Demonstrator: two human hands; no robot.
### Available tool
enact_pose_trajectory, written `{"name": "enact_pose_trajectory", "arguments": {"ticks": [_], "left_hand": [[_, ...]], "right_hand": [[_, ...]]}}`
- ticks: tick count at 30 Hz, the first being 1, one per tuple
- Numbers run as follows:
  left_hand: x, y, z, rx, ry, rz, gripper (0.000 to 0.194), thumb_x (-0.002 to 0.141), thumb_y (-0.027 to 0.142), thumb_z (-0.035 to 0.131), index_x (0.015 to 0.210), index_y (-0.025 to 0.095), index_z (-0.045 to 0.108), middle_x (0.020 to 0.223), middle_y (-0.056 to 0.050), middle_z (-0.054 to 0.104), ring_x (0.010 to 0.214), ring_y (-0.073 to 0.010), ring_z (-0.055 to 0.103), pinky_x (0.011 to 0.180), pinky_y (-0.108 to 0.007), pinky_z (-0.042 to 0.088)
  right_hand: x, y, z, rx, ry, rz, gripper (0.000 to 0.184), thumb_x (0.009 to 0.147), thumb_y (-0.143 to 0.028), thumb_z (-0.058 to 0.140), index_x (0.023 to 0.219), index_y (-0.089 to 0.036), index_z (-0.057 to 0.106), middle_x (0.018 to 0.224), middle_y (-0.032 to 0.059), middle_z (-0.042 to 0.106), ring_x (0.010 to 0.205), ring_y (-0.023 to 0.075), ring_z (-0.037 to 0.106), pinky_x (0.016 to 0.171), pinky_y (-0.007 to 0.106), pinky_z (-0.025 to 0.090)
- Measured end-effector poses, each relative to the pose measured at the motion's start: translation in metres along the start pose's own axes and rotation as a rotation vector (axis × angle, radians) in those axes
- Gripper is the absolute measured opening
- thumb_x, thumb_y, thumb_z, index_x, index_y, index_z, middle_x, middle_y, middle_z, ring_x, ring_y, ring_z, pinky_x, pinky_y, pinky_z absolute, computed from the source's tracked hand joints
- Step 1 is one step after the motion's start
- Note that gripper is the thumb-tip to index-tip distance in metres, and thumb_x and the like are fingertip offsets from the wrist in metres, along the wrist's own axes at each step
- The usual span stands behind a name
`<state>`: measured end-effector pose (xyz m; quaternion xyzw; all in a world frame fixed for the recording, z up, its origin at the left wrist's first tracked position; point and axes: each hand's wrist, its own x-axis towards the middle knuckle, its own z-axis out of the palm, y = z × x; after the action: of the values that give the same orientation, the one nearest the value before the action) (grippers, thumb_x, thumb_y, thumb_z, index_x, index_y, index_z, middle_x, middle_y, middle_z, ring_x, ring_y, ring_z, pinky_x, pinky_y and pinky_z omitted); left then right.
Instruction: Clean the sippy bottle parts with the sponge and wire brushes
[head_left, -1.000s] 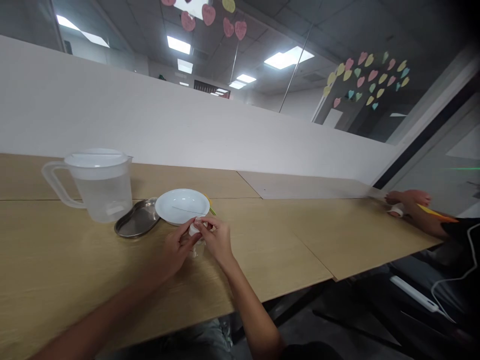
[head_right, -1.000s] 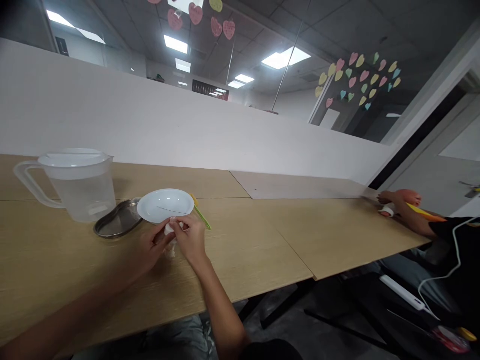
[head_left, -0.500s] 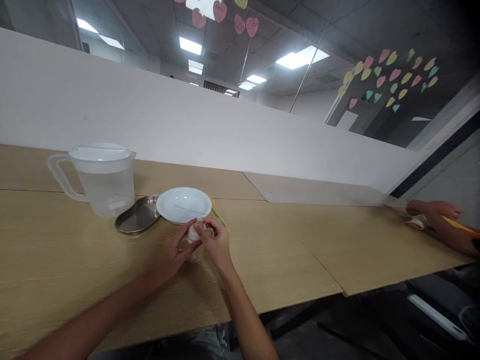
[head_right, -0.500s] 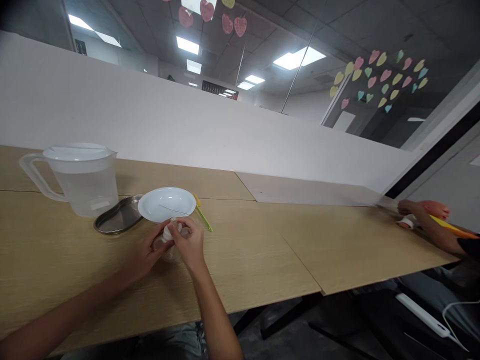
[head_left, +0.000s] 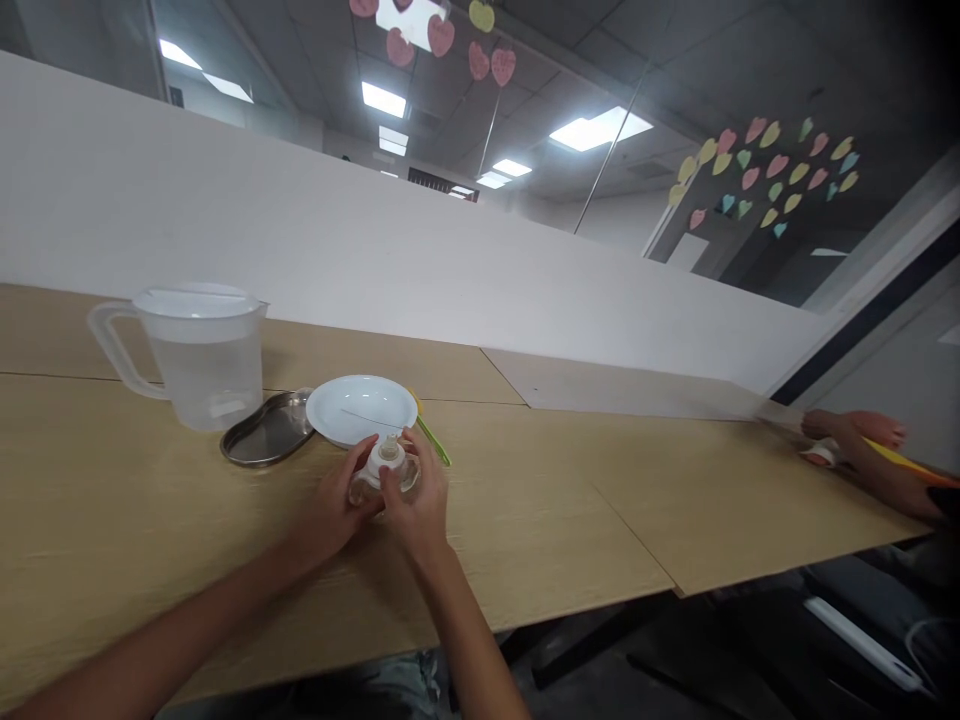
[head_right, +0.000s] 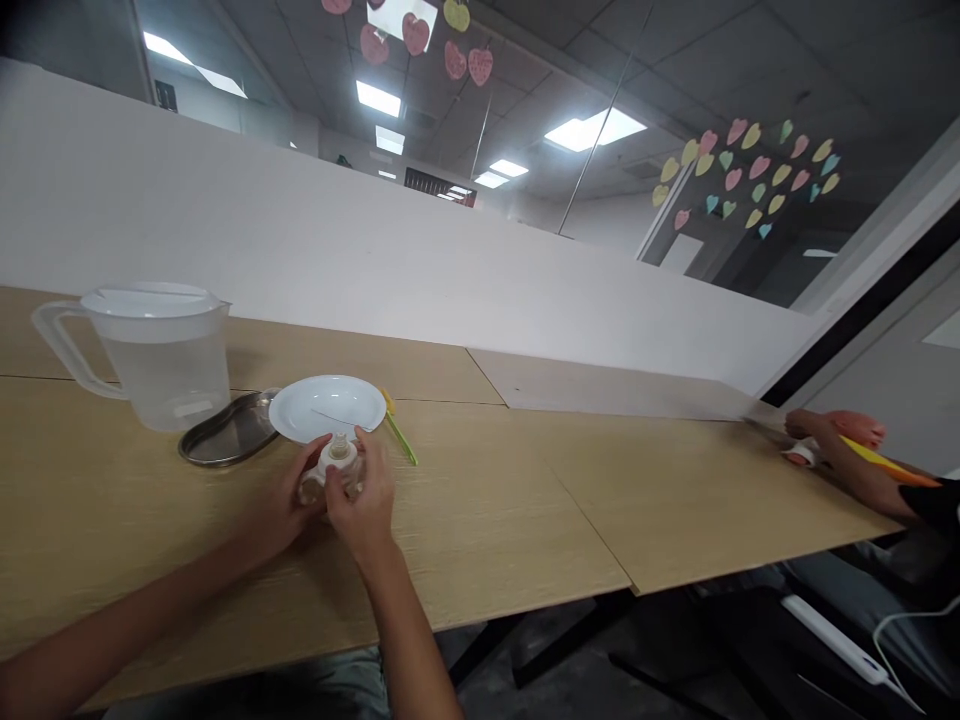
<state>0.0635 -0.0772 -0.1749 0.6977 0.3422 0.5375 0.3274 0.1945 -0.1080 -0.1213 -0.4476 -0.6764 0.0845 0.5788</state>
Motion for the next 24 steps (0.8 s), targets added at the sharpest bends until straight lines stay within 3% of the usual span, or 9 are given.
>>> {"name": "enact_pose_trajectory", "arguments": {"ticks": [2, 5, 8, 12, 16, 19, 21, 24], "left_hand": [[0.0, 0.0, 0.001, -0.023, -0.015, -0.017, 0.066, 0.079, 0.033, 0.064, 0.135, 0.022, 0.031, 0.131, -0.013, 0.051, 0.119, -0.027, 0.051, 0.099, -0.042, 0.042], [0.0, 0.002, 0.001, -0.063, 0.006, -0.031, 0.067, 0.077, 0.033, 0.066, 0.132, 0.023, 0.029, 0.128, -0.012, 0.053, 0.116, -0.0258, 0.053, 0.097, -0.042, 0.043], [0.0, 0.002, 0.001, -0.071, 0.023, -0.031, 0.056, 0.075, 0.034, 0.068, 0.121, 0.021, 0.038, 0.122, -0.011, 0.057, 0.112, -0.0266, 0.055, 0.094, -0.041, 0.045], [0.003, 0.004, -0.003, 0.017, -0.027, -0.026, 0.047, 0.077, 0.036, 0.065, 0.116, 0.02, 0.045, 0.116, -0.01, 0.06, 0.107, -0.0283, 0.057, 0.092, -0.044, 0.047], [0.006, 0.011, -0.006, 0.097, -0.06, 0.016, 0.049, 0.078, 0.036, 0.065, 0.121, 0.022, 0.047, 0.12, -0.01, 0.06, 0.108, -0.0287, 0.057, 0.095, -0.044, 0.045], [0.008, 0.015, -0.007, 0.12, -0.062, 0.041, 0.047, 0.079, 0.036, 0.064, 0.122, 0.023, 0.049, 0.124, -0.01, 0.059, 0.111, -0.0287, 0.056, 0.096, -0.044, 0.045], [0.008, 0.016, -0.007, 0.103, -0.066, 0.034, 0.048, 0.079, 0.035, 0.064, 0.123, 0.024, 0.05, 0.125, -0.008, 0.059, 0.111, -0.028, 0.056, 0.096, -0.043, 0.046], [0.007, 0.013, -0.005, 0.043, -0.05, -0.005, 0.059, 0.076, 0.035, 0.067, 0.129, 0.027, 0.044, 0.127, -0.007, 0.058, 0.114, -0.0276, 0.056, 0.097, -0.042, 0.046]], "right_hand": [[-0.001, 0.001, -0.001, -0.005, 0.022, -0.005, 0.045, 0.081, -0.031, 0.053, 0.123, -0.016, 0.046, 0.108, 0.0108, 0.062, 0.095, 0.0195, 0.059, 0.087, 0.035, 0.047], [-0.003, 0.001, -0.003, -0.013, 0.059, -0.05, 0.038, 0.086, -0.027, 0.048, 0.122, -0.016, 0.047, 0.1, 0.0086, 0.063, 0.086, 0.0181, 0.058, 0.082, 0.035, 0.047], [-0.004, 0.001, -0.003, -0.05, 0.091, -0.167, 0.027, 0.087, -0.019, 0.043, 0.113, -0.018, 0.052, 0.091, 0.0065, 0.062, 0.085, 0.0185, 0.057, 0.078, 0.035, 0.047], [-0.008, 0.006, 0.0, -0.001, 0.143, -0.322, 0.027, 0.087, -0.012, 0.043, 0.11, -0.021, 0.052, 0.084, 0.0046, 0.061, 0.079, 0.0174, 0.058, 0.071, 0.033, 0.049], [-0.009, 0.009, 0.002, 0.048, 0.226, -0.237, 0.029, 0.087, -0.015, 0.047, 0.116, -0.021, 0.05, 0.098, 0.008, 0.063, 0.092, 0.0194, 0.061, 0.08, 0.036, 0.051], [-0.006, 0.008, 0.0, 0.098, 0.079, -0.12, 0.036, 0.087, -0.023, 0.049, 0.123, -0.019, 0.047, 0.117, 0.0123, 0.06, 0.11, 0.0227, 0.057, 0.091, 0.041, 0.048], [-0.005, 0.006, -0.001, 0.125, 0.026, -0.112, 0.036, 0.087, -0.025, 0.049, 0.122, -0.018, 0.05, 0.119, 0.0127, 0.059, 0.113, 0.0238, 0.056, 0.093, 0.043, 0.046], [-0.006, 0.005, -0.003, 0.138, 0.093, -0.087, 0.03, 0.087, -0.027, 0.048, 0.115, -0.019, 0.053, 0.113, 0.0121, 0.063, 0.108, 0.0248, 0.059, 0.092, 0.045, 0.047]]}}
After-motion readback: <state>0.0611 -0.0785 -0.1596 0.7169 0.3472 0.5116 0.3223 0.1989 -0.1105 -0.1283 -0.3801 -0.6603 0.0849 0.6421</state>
